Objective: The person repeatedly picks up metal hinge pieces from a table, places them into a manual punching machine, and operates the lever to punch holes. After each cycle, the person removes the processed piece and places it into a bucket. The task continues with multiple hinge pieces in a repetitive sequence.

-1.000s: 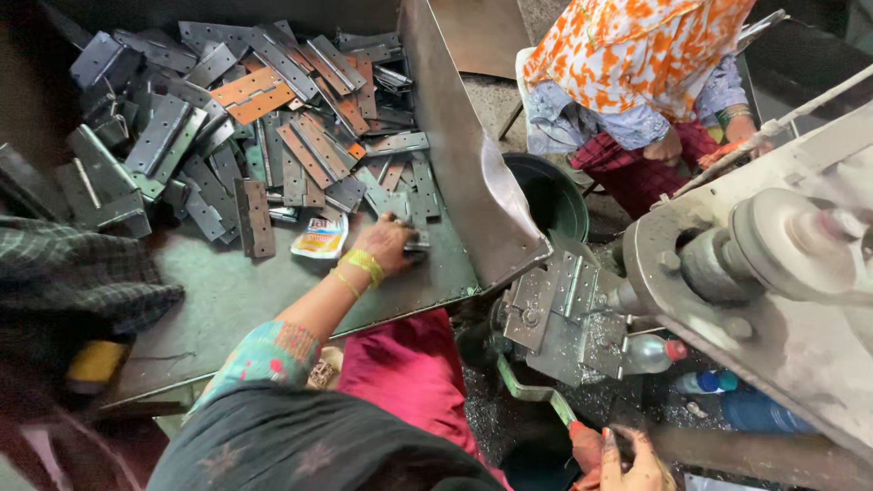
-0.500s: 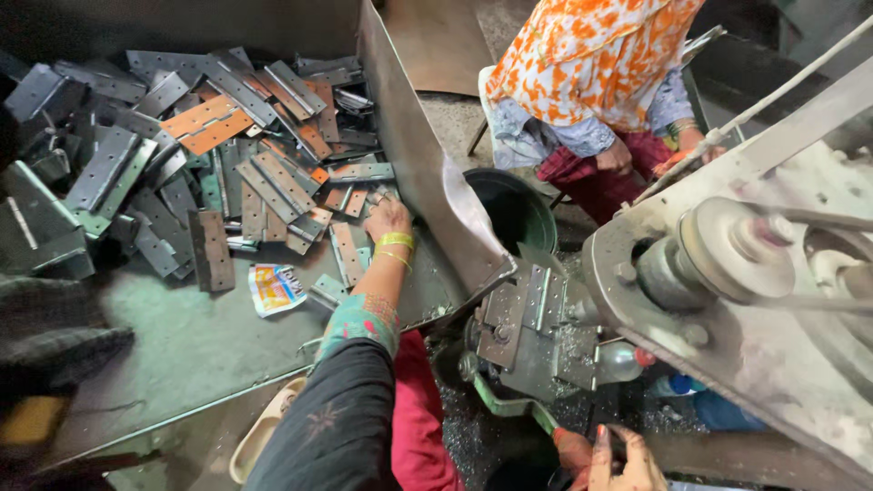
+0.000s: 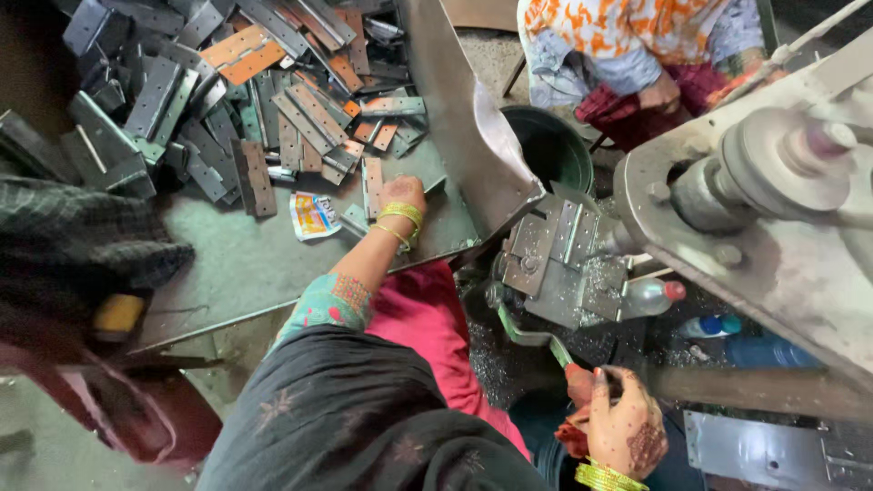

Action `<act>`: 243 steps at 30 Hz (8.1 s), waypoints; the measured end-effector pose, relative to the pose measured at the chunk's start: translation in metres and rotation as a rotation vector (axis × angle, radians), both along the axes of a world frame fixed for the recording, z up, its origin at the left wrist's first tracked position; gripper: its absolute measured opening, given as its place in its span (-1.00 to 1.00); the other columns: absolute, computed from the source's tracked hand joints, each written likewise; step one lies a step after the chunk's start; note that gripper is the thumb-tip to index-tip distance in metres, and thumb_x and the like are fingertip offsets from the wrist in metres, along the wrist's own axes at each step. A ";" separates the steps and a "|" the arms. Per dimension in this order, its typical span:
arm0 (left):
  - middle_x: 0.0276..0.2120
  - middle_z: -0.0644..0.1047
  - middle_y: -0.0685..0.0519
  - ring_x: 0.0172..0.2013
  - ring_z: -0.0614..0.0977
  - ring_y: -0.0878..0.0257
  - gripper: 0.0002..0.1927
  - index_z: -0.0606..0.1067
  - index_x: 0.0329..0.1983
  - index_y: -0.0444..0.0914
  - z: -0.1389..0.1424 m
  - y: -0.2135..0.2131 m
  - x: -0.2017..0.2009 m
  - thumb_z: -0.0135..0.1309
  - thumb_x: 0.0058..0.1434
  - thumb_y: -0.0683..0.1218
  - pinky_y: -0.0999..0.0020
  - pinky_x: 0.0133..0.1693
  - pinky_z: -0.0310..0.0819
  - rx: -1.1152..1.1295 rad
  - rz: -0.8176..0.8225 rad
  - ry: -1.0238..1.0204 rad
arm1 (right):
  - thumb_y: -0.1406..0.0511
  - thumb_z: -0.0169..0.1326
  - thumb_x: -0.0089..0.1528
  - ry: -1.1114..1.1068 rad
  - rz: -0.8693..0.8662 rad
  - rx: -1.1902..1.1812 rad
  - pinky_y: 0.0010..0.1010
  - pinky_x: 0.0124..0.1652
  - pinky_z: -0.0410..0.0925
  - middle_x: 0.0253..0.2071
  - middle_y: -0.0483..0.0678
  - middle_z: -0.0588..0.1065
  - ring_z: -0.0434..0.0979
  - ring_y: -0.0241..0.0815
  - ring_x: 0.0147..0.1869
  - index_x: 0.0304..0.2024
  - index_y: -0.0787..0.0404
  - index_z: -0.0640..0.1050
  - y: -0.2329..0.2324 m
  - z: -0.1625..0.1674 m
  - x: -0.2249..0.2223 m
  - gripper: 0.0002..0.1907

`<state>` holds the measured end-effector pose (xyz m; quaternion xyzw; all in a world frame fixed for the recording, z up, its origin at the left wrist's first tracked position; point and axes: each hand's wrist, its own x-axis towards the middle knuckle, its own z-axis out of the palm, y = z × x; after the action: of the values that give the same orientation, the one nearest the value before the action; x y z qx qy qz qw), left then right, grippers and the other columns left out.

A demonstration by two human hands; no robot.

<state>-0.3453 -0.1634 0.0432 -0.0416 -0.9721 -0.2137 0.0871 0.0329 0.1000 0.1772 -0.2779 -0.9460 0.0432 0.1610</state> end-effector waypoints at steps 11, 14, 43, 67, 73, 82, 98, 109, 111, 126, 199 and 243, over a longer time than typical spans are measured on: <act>-0.03 0.59 0.09 -0.04 0.61 0.31 -0.40 0.40 0.22 -0.28 -0.006 -0.003 0.222 0.24 0.07 -0.33 0.39 0.01 0.54 1.604 -0.389 -0.250 | 0.30 0.32 0.08 0.197 0.513 -0.455 -0.16 -0.09 0.42 -0.07 0.07 0.57 0.60 0.07 -0.03 0.24 0.13 0.45 -0.109 -0.033 -0.034 -0.34; 0.03 0.59 0.03 0.03 0.60 0.27 -0.46 0.42 0.27 -0.34 -0.025 0.013 0.261 0.17 0.18 -0.31 0.36 0.09 0.52 1.517 -0.486 -0.264 | 0.35 0.30 0.07 0.204 0.642 -0.447 -0.16 -0.03 0.42 0.05 0.18 0.55 0.56 0.13 0.06 0.36 0.18 0.37 -0.121 -0.064 -0.036 -0.21; 0.19 0.48 -0.11 0.20 0.42 0.09 -0.58 0.45 0.25 -0.27 0.007 0.208 0.232 -0.13 0.35 -0.14 0.10 0.10 0.19 -0.213 -0.632 0.078 | 0.12 0.32 0.04 -0.382 0.063 -0.327 -0.02 -0.02 0.42 -0.08 0.15 0.59 0.60 0.18 0.02 0.29 0.03 0.36 0.036 -0.067 0.031 -0.21; 0.12 0.55 -0.06 0.27 0.37 0.06 -0.75 0.64 -0.19 -0.15 0.004 0.225 0.187 -0.06 0.28 -0.06 0.04 0.17 0.14 -0.361 -0.668 0.027 | 0.08 0.30 0.02 -0.329 -0.073 -0.558 0.03 -0.04 0.47 -0.08 0.18 0.63 0.65 0.26 0.01 0.15 0.15 0.38 0.053 -0.185 0.046 -0.28; 0.05 0.59 -0.07 0.21 0.37 0.08 -0.73 0.67 -0.20 -0.12 0.016 0.239 0.183 -0.04 0.27 -0.04 0.10 0.08 0.16 -0.508 -0.514 0.253 | 0.11 0.20 0.07 -0.257 -0.095 -0.724 0.04 -0.12 0.51 -0.14 0.17 0.66 0.72 0.25 -0.07 0.13 0.17 0.39 0.050 -0.167 0.052 -0.38; 0.10 0.57 -0.10 0.36 0.29 0.06 -0.64 0.67 -0.22 -0.23 0.010 0.244 0.165 -0.16 0.39 -0.06 0.03 0.26 0.11 -0.376 -0.637 0.019 | 0.03 0.33 0.02 -0.381 -0.097 -0.657 0.00 -0.05 0.50 -0.10 0.16 0.66 0.66 0.21 0.02 0.16 0.15 0.39 0.080 -0.191 0.047 -0.26; 0.49 0.18 -0.02 0.49 0.06 0.03 -0.47 0.24 0.43 -0.18 -0.014 0.254 0.151 -0.39 0.39 -0.07 -0.11 0.36 -0.09 -0.367 -0.487 0.074 | -0.03 0.36 0.02 -0.295 -0.020 -0.459 -0.02 0.05 0.42 0.00 0.23 0.58 0.57 0.28 0.12 0.23 0.10 0.37 0.063 -0.207 0.050 -0.18; 0.47 0.20 -0.02 0.47 0.09 -0.08 -0.46 0.31 0.40 -0.22 0.000 0.249 0.150 -0.33 0.38 -0.04 -0.30 0.32 -0.13 -0.284 -0.573 0.065 | -0.08 0.38 -0.02 -0.418 -0.050 -0.468 0.05 0.05 0.41 0.01 0.23 0.57 0.56 0.30 0.14 0.19 0.14 0.38 0.077 -0.193 0.047 -0.14; 0.46 0.23 -0.03 0.48 0.10 -0.06 -0.46 0.31 0.41 -0.25 0.000 0.251 0.150 -0.30 0.38 -0.05 -0.24 0.36 -0.15 -0.300 -0.552 0.089 | -0.07 0.38 -0.03 -0.323 -0.067 -0.466 0.08 0.06 0.38 0.04 0.24 0.55 0.52 0.33 0.16 0.23 0.13 0.35 0.064 -0.208 0.049 -0.10; 0.46 0.20 -0.03 0.50 0.05 0.03 -0.40 0.27 0.41 -0.35 0.016 0.263 0.101 -0.40 0.34 -0.05 -0.15 0.42 -0.30 -0.324 -0.457 0.134 | 0.00 0.33 0.06 -0.191 -0.058 -0.398 0.06 -0.05 0.42 -0.10 0.30 0.57 0.57 0.36 -0.01 0.30 0.16 0.29 0.050 -0.221 0.052 -0.13; 0.39 0.26 -0.11 0.44 0.13 0.01 -0.46 0.42 0.26 -0.31 0.006 0.249 0.143 -0.27 0.25 -0.05 -0.03 0.39 -0.20 -0.352 -0.575 0.269 | 0.00 0.38 -0.03 -0.267 -0.095 -0.562 0.02 0.05 0.40 0.03 0.21 0.57 0.55 0.30 0.13 0.28 0.05 0.33 0.047 -0.217 0.052 -0.11; -0.20 0.61 -0.19 -0.07 0.62 -0.15 -0.69 0.63 -0.20 -0.18 0.046 -0.085 0.052 0.25 0.06 0.06 -0.02 -0.02 0.48 -0.078 -0.286 -0.048 | -0.02 0.43 -0.05 -0.426 -0.069 -0.484 0.00 -0.02 0.44 -0.05 0.22 0.59 0.60 0.28 0.06 0.12 0.14 0.44 0.068 -0.203 0.047 -0.20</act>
<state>-0.2932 -0.2480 0.0891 -0.1779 -0.9656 -0.1869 0.0308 0.0796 0.1684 -0.0254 -0.3427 -0.9109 0.2021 -0.1099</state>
